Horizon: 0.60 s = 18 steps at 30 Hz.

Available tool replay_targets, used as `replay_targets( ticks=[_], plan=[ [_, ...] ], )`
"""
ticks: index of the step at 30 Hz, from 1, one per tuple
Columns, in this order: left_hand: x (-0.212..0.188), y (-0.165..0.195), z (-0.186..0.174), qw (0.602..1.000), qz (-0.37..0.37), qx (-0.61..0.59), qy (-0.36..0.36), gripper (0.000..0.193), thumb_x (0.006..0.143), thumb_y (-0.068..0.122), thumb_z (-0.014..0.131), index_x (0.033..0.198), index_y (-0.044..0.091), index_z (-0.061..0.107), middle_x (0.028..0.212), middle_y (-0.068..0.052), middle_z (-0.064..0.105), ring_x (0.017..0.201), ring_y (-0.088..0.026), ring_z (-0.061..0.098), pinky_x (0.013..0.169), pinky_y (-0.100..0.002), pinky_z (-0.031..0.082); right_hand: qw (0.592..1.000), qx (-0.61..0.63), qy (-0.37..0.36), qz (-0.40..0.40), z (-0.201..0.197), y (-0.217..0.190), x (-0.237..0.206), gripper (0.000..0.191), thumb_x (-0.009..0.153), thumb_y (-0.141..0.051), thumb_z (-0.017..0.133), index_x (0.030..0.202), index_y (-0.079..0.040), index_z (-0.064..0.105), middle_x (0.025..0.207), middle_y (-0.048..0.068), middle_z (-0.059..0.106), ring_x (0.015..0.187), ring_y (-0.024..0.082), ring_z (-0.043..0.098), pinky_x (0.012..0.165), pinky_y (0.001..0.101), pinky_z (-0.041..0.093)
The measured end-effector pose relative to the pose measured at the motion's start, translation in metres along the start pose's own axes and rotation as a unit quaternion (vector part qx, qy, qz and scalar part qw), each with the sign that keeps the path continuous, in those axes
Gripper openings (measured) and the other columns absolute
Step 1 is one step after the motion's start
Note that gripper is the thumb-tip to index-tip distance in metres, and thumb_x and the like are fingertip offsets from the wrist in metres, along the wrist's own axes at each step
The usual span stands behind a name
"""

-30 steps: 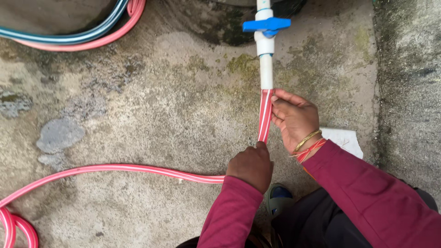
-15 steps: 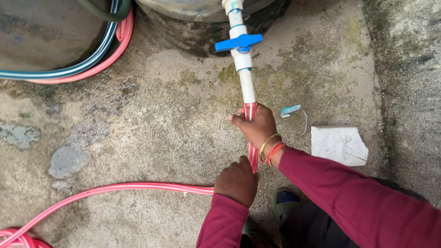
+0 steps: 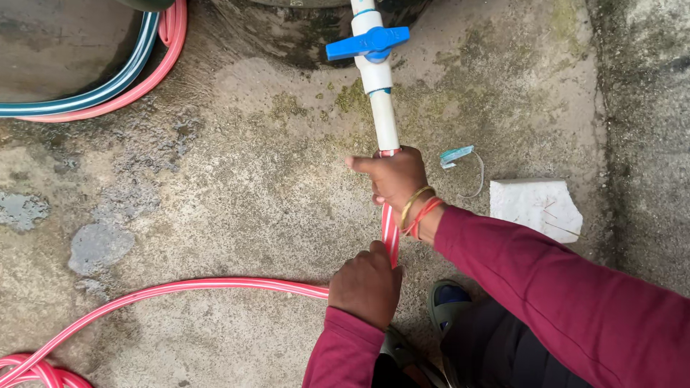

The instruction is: The person picks up the end of a pink hose from the ground, carries it to a white PVC tap pipe, and pushes and twists the hose end onto the pipe with both hands. They work the hose further onto the fitting, briefly pull it off, reattach it, and press it fully into place.

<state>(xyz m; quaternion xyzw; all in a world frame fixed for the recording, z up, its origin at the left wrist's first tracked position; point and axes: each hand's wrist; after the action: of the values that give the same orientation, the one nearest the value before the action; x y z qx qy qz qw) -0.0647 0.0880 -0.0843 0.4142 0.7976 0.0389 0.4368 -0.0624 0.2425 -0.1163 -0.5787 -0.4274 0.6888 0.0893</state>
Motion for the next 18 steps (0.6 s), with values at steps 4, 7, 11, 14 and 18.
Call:
replay_targets(
  ticks=[4,7,11,14,18],
  plan=[
    [0.016,0.002,0.004,0.986,-0.007,-0.097,0.134,0.046,0.084,0.034,0.078,0.101,-0.001,0.054,0.087,-0.022,0.069,0.080,-0.041,0.071,0.067,-0.052,0.057,0.992,0.063,-0.088,0.063,-0.010,-0.002,0.007,0.023,0.076,0.005,0.071,0.073,-0.009,0.054,0.058,-0.003,0.048,0.044,0.007,0.040,0.039,0.0281,0.032],
    [0.034,0.016,0.016,0.955,-0.025,-0.260,0.143,0.045,0.082,0.033,0.079,0.099,-0.002,0.057,0.081,-0.024,0.069,0.073,-0.043,0.071,0.066,-0.052,0.055,0.980,0.084,-0.148,0.103,-0.019,-0.002,0.012,0.031,0.077,0.010,0.065,0.072,-0.013,0.045,0.059,-0.004,0.043,0.046,0.007,0.038,0.040,0.0276,0.029],
    [0.054,0.033,0.032,0.882,-0.082,-0.428,0.177,0.037,0.080,0.030,0.075,0.093,-0.003,0.065,0.074,-0.023,0.072,0.071,-0.038,0.075,0.067,-0.048,0.056,0.943,0.123,-0.287,0.116,-0.032,-0.006,0.019,0.038,0.082,0.008,0.064,0.068,-0.016,0.039,0.057,-0.004,0.037,0.045,0.006,0.032,0.043,0.0274,0.028],
    [0.058,0.034,0.039,0.875,-0.094,-0.430,0.202,0.034,0.080,0.028,0.074,0.094,-0.002,0.069,0.077,-0.024,0.073,0.076,-0.039,0.075,0.069,-0.047,0.056,0.912,0.154,-0.352,0.145,-0.038,-0.006,0.024,0.042,0.084,0.007,0.064,0.066,-0.019,0.035,0.058,-0.006,0.035,0.045,0.005,0.031,0.045,0.0268,0.028],
    [0.064,0.027,0.048,0.884,-0.108,-0.397,0.221,0.030,0.082,0.026,0.076,0.095,-0.001,0.073,0.077,-0.023,0.071,0.076,-0.039,0.072,0.066,-0.048,0.054,0.884,0.198,-0.396,0.153,-0.043,0.001,0.032,0.038,0.086,0.003,0.063,0.068,-0.019,0.037,0.059,-0.007,0.037,0.047,0.004,0.033,0.048,0.0253,0.030]
  ],
)
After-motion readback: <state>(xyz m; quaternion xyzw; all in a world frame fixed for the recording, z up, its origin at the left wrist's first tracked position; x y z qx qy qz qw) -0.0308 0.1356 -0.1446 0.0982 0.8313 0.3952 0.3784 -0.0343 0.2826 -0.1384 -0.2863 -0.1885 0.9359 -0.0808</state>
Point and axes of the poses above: each hand's wrist, its own x-axis towards the middle knuckle, its own z-axis out of the palm, y = z × x
